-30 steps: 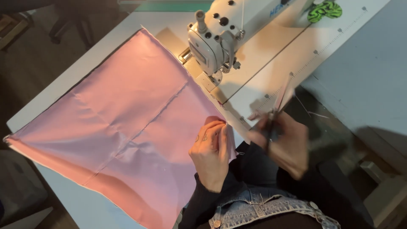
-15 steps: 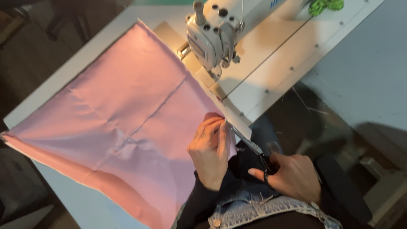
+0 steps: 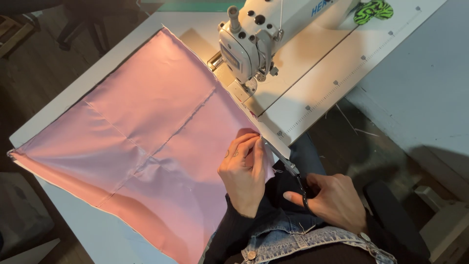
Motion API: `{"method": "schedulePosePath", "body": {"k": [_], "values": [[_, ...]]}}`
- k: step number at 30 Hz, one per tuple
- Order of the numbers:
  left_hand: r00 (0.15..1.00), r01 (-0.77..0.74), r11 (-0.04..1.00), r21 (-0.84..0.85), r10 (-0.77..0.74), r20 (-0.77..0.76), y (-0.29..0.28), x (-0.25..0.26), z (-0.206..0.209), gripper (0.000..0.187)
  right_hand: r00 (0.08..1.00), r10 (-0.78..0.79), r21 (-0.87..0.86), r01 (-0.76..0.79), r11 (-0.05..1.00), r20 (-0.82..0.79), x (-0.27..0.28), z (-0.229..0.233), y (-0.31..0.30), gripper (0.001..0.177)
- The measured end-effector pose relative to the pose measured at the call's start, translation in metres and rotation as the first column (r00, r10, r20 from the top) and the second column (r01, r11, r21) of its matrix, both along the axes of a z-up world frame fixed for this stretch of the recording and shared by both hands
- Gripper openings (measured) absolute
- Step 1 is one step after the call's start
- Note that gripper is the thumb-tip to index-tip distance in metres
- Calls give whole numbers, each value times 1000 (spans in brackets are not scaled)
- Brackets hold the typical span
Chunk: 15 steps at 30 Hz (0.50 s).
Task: Cutting a multi-layered piece of pink and black material using scissors at a sewing station.
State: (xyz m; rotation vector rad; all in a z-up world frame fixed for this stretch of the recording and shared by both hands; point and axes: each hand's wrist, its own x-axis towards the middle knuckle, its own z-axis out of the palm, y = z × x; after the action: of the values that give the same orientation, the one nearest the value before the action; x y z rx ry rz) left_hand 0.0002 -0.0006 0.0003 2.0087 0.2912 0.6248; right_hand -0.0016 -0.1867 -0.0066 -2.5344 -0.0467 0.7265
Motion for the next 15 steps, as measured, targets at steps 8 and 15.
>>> {"method": "schedulePosePath", "body": {"k": [8,15], "values": [[1000,30,999,17,-30,2,-3,-1,4,9,999,-50,105,49,993,1,1,4,2,61],[999,31,999,12,-31,9,-7,-1,1,9,993,-70,123,81,989,-91,-3,-1,1,62]]}}
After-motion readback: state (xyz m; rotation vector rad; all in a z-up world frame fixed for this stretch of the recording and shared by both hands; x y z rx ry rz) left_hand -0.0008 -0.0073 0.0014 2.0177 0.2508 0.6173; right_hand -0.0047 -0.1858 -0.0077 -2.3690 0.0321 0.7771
